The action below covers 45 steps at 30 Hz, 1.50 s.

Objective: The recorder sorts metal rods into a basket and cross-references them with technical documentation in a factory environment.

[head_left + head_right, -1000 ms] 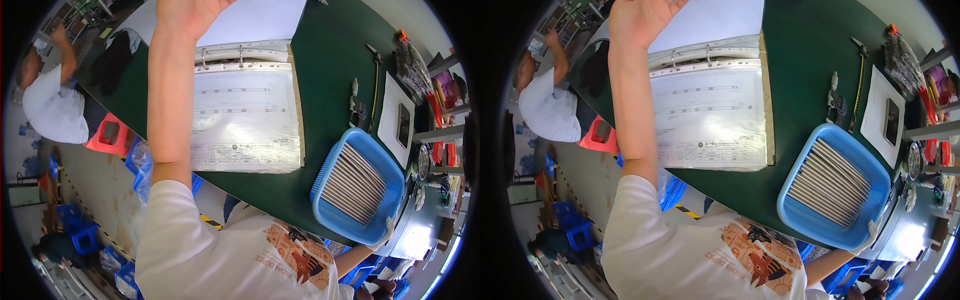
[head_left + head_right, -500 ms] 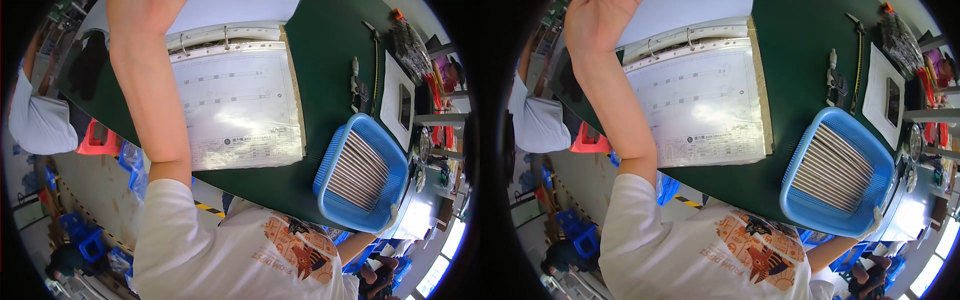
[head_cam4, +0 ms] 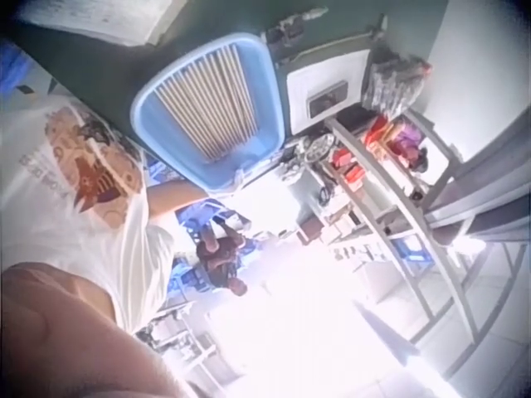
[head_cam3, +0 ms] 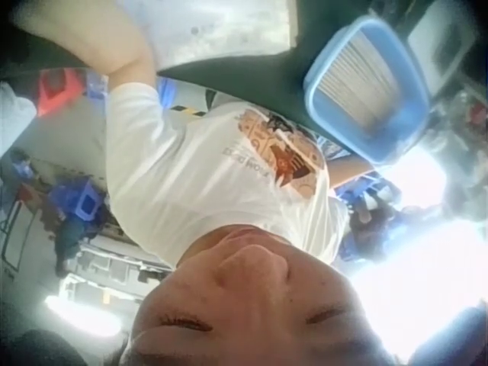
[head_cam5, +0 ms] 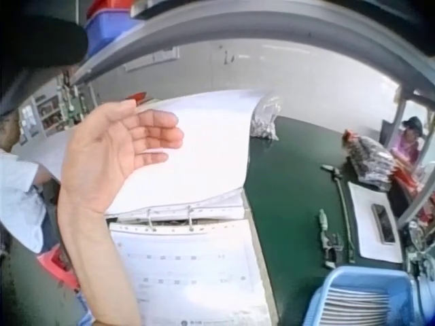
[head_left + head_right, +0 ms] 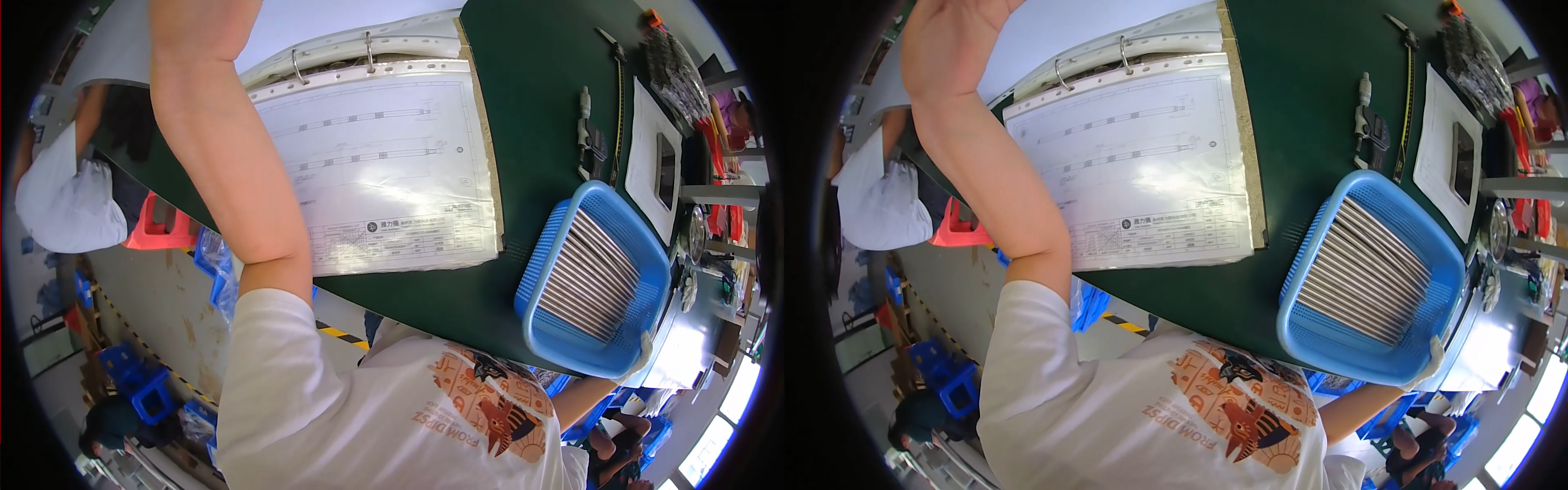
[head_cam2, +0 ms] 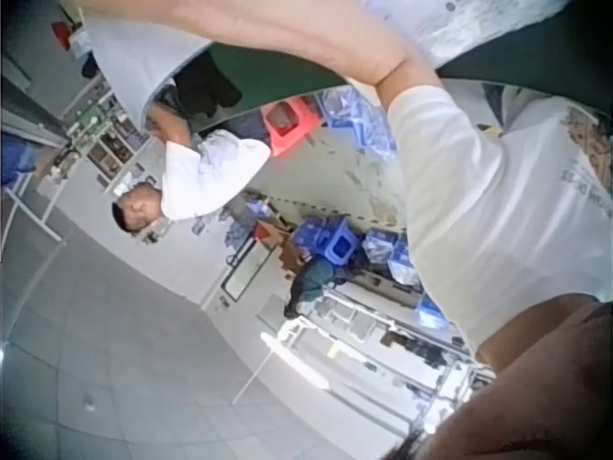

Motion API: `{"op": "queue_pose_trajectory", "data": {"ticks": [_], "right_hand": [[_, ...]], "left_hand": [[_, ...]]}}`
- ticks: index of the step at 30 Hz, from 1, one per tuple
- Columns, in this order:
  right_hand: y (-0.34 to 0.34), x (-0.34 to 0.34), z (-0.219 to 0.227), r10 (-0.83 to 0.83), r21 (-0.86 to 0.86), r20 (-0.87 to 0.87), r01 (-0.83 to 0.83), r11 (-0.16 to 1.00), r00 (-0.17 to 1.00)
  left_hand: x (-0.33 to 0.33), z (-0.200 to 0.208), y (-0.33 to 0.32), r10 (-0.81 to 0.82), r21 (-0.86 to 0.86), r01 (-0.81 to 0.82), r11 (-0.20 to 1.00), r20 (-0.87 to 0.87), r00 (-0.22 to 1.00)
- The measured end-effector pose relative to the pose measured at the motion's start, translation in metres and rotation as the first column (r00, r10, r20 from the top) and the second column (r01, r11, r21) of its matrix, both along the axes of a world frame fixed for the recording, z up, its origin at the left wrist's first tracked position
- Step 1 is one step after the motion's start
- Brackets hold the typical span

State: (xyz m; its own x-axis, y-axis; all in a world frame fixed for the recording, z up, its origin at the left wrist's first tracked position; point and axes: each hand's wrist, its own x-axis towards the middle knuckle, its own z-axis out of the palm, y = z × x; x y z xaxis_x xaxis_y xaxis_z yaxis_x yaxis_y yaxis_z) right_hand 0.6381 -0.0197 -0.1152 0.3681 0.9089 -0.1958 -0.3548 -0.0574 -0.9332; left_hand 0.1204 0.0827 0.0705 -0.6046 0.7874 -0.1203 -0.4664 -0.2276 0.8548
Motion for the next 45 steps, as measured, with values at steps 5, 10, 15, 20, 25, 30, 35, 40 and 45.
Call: {"op": "queue_pose_trajectory", "data": {"ticks": [5,10,15,20,25,30,35,40,45], "right_hand": [[-0.001,0.004,-0.002,-0.019,0.001,0.001,0.019,1.000,1.000],[-0.004,0.009,-0.004,-0.035,0.010,-0.015,0.035,0.999,0.999],[-0.002,0.008,-0.007,-0.033,0.010,-0.023,0.033,0.999,0.999],[-0.005,0.004,-0.001,-0.034,0.010,-0.024,0.034,0.999,0.999],[-0.003,0.003,-0.002,-0.049,0.000,-0.028,0.049,0.999,0.998],[-0.003,0.002,-0.002,-0.071,-0.006,-0.012,0.071,0.997,0.997],[-0.003,0.003,-0.002,-0.100,-0.012,0.007,0.100,0.995,0.995],[-0.003,0.008,-0.004,-0.089,-0.024,-0.004,0.089,0.996,0.996],[-0.002,0.016,-0.012,-0.014,0.063,0.023,0.013,0.998,1.000]], "left_hand": [[-0.029,-0.030,-0.003,-0.317,-0.227,0.277,0.934,-0.883,0.345],[-0.021,-0.030,-0.014,-0.409,-0.318,0.284,0.905,-0.834,0.370],[-0.013,-0.026,-0.026,-0.510,-0.426,0.283,0.859,-0.759,0.405],[-0.010,-0.016,-0.039,-0.573,-0.503,0.275,0.819,-0.697,0.432],[-0.015,-0.019,-0.039,-0.620,-0.500,0.373,0.781,-0.693,0.369],[-0.049,-0.032,-0.034,-0.288,-0.387,0.488,0.782,-0.919,-0.268],[-0.054,-0.035,-0.032,0.175,-0.251,0.674,0.695,-0.850,-0.497],[-0.019,-0.022,-0.053,-0.594,-0.540,0.266,0.798,-0.780,0.198],[0.008,-0.037,-0.065,-0.760,-0.698,0.310,0.646,-0.624,0.179]]}}
